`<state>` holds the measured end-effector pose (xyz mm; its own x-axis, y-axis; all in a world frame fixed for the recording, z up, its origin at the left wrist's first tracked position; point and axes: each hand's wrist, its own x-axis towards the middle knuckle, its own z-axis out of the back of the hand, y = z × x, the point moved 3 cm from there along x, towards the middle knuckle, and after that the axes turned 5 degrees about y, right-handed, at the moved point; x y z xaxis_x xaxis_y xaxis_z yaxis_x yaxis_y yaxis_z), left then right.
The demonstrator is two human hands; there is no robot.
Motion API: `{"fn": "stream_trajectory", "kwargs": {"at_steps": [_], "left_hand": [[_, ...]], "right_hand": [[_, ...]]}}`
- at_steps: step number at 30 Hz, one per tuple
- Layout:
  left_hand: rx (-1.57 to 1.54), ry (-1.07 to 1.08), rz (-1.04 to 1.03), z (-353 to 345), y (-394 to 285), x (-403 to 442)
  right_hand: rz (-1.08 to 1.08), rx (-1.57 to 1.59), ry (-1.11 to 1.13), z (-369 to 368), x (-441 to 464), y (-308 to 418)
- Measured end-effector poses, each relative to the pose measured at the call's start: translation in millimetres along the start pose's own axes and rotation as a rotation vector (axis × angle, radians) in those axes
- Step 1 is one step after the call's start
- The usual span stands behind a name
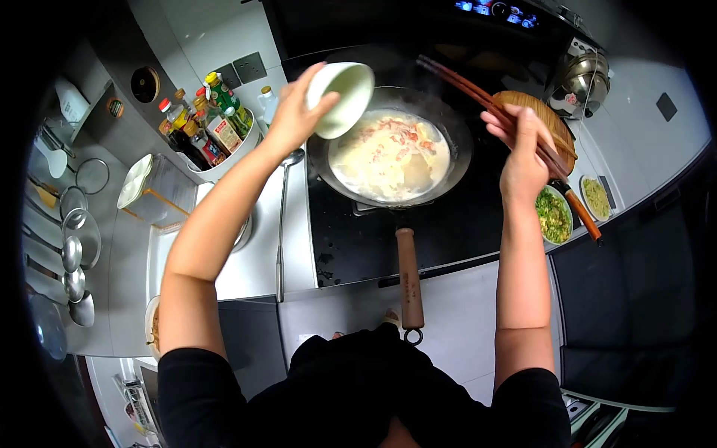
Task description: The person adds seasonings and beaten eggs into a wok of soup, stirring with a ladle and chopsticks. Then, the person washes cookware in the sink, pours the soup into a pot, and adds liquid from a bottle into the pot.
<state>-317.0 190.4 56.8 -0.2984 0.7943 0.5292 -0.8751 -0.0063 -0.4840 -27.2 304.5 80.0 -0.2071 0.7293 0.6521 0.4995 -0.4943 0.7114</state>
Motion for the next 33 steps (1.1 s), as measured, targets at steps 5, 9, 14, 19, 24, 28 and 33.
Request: {"fn": "stream_trajectory", "kwargs": {"at_steps": [5, 9, 14, 19, 24, 28, 33], "left_hand": [[-1.141, -0.115, 0.709, 29, 27, -60], [-1.515, -0.383, 0.841, 47, 39, -132], [-1.811, -0.611, 0.870, 52, 51, -239], [-1.743, -0.869, 0.949, 62, -3, -342], [-1.649, -1.118, 0.899, 98, -48, -442], [-1.447, -1.364, 0.822, 148, -65, -543], [-1.174, -1.696, 0.977, 204, -79, -669]], "right_hand": [[-0.368, -0.364, 0.287, 20, -13, -70], [-0.137, -0.159, 0.185, 0, 11, 5], [0.017, -0.631, 0.600, -33, -3, -66], [-0.012, -0.307, 0.455, -79, 16, -12], [0.012, -0.947, 1.031, -99, 3, -97], [0.022, -0.480, 0.836, -167, -13, 2], [-0.059, -0.299, 1.152, -248, -120, 51]]}}
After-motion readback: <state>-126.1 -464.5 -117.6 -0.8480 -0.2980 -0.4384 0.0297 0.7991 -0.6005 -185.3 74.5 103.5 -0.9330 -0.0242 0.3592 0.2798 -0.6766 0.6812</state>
